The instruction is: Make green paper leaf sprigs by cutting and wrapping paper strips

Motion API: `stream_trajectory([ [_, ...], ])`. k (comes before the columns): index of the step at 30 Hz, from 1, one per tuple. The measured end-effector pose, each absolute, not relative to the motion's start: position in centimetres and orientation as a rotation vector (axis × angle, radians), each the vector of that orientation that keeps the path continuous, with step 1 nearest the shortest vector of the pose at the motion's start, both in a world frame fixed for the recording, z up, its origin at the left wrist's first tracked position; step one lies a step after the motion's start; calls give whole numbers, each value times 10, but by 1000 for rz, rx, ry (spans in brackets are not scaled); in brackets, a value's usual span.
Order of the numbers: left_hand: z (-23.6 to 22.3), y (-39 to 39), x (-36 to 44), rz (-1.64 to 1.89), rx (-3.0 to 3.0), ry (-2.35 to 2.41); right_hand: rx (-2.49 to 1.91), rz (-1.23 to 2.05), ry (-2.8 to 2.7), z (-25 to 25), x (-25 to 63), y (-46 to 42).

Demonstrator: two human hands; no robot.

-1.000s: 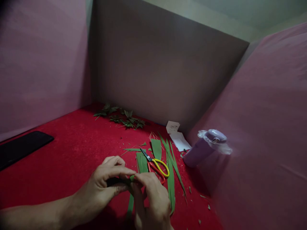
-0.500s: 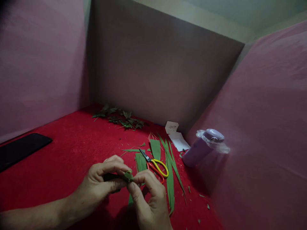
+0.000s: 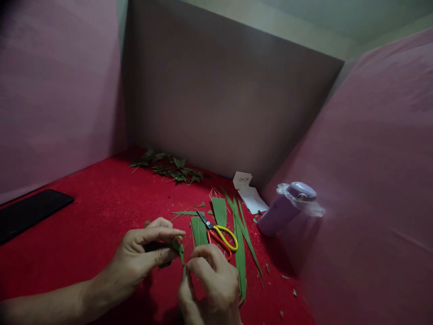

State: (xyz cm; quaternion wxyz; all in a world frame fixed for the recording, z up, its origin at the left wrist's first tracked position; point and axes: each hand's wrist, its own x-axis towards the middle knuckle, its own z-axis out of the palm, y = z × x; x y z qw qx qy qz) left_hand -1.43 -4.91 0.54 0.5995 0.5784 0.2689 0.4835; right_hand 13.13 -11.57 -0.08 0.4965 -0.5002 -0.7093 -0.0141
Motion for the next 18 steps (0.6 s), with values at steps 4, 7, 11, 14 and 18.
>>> stream_trajectory([
  [4, 8, -50, -15, 1049, 1291, 609, -1183, 108, -1676, 3, 134, -116],
  [7, 12, -51, -14, 961, 1258, 661, -1210, 198, -1637, 8, 137, -116],
  [11, 14, -50, -14, 836, 1190, 717, -1328, 365, -1580, 12, 139, -115],
  [14, 13, -50, -14, 796, 1188, 745, -1342, 380, -1532, 10, 137, -116],
  [18, 12, -51, -13, 799, 1192, 730, -1232, 309, -1653, 4, 134, -115],
])
